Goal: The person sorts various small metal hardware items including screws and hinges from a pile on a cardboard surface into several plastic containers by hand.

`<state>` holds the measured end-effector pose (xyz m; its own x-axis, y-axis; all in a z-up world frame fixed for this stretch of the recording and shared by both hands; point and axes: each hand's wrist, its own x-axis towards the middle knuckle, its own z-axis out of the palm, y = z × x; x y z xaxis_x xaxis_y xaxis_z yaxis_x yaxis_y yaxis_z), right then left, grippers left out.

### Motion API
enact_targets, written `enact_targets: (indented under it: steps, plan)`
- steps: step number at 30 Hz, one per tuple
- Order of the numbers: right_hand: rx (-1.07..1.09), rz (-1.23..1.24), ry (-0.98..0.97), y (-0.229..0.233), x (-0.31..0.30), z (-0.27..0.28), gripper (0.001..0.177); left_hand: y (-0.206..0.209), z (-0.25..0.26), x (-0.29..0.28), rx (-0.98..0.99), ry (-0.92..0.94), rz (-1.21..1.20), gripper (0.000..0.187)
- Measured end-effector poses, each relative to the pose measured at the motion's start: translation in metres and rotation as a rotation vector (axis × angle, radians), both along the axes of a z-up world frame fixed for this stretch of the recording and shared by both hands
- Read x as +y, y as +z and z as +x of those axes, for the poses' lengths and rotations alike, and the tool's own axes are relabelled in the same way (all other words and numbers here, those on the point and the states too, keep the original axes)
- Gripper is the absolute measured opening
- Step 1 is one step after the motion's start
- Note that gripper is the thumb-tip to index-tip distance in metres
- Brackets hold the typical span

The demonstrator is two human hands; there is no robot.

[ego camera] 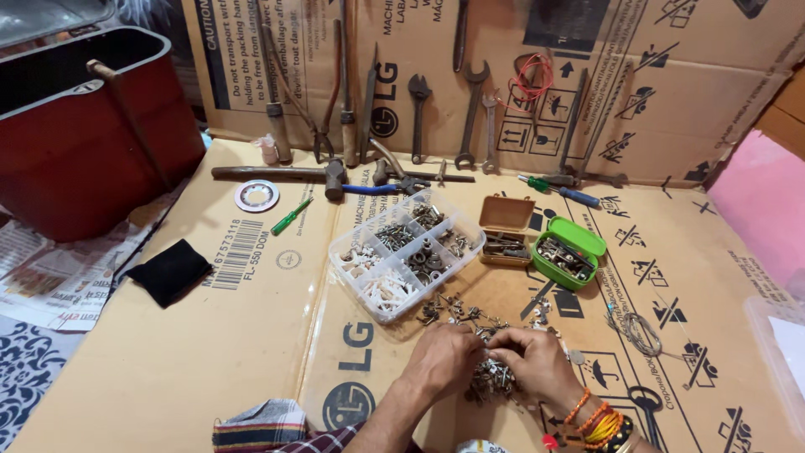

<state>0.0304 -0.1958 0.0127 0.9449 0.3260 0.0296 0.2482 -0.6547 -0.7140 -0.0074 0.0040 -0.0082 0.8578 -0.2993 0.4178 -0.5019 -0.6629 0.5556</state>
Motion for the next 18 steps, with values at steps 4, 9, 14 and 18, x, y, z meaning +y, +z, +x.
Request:
enact_targets:
  steps: [4, 9, 14, 18]
  plan:
    - [-0.069, -0.042, 0.093, 0.01, 0.001, 0.012, 0.018, 0.004, 0.001, 0.0, 0.023, 0.042, -0.01, 0.023]
    - [-0.385, -0.257, 0.3, 0.024, 0.008, 0.031, 0.011, -0.001, 0.004, -0.001, -0.002, 0.2, -0.072, 0.022]
    - [-0.424, -0.255, 0.13, 0.04, 0.048, 0.064, 0.018, -0.01, 0.005, 0.001, 0.046, 0.242, -0.09, 0.018]
    - [-0.223, -0.215, 0.054, 0.036, 0.104, 0.098, 0.021, -0.021, 0.011, -0.002, 0.099, 0.186, -0.003, 0.019]
